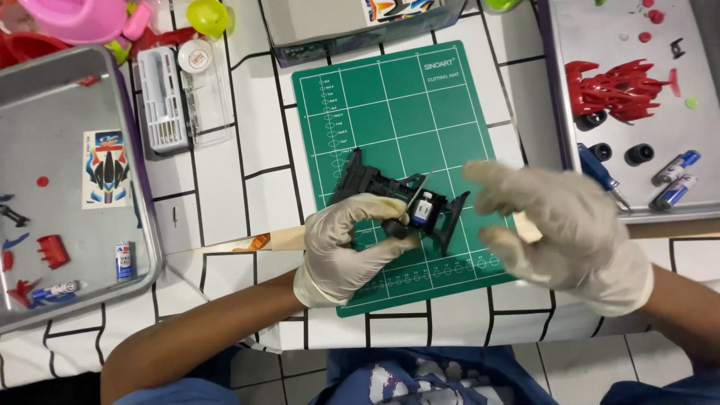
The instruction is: Assembling a miniature toy car by installing internal components like the motor and gears, followed by the outer body panels.
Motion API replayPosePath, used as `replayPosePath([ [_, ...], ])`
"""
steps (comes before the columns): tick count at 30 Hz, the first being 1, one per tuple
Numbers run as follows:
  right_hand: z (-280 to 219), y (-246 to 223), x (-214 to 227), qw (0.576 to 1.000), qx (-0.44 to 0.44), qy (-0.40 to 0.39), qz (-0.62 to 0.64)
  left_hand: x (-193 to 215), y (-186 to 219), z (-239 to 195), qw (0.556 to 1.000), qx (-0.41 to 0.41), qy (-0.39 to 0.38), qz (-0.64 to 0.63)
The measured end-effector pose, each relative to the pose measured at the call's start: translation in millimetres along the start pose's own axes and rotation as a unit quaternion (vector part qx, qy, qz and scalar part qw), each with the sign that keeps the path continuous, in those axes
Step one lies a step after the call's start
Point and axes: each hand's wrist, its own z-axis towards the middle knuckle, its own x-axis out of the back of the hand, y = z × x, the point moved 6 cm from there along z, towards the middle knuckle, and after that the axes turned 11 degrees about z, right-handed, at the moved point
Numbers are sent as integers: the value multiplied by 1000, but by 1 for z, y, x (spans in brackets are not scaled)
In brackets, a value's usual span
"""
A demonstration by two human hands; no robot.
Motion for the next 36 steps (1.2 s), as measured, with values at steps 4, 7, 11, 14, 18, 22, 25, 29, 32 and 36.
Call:
replayPosePath([
  [4,-16,-33,-39,983,-123,-133,9,-6,14,-6,991,-113,-38,55],
  [7,-15,-47,-35,994,-100,-41,-21,-17,14,-16,976,-173,-97,94],
  [11,-20,-47,-3,987,-120,49,96,-24,2,-24,940,-292,-58,165],
  [14,-30,-49,-5,974,-185,36,125,-26,-9,-5,829,-201,-137,503],
  [18,-71,-53,-42,963,-271,13,8,-30,-28,-1,743,-175,-209,612],
  [22,-83,-48,-68,968,-230,-70,67,-27,-35,2,752,-210,-215,587],
  [25,-90,-48,-74,982,-174,-64,32,-24,-38,3,785,-213,-181,553],
  [29,-116,-37,-88,970,-237,3,55,-20,-43,4,865,-129,-236,424],
  [32,-117,-42,-90,968,-245,-6,54,-21,-41,5,862,-136,-230,430],
  [36,-105,-47,-87,966,-251,-19,52,-21,-39,5,863,-138,-227,429],
])
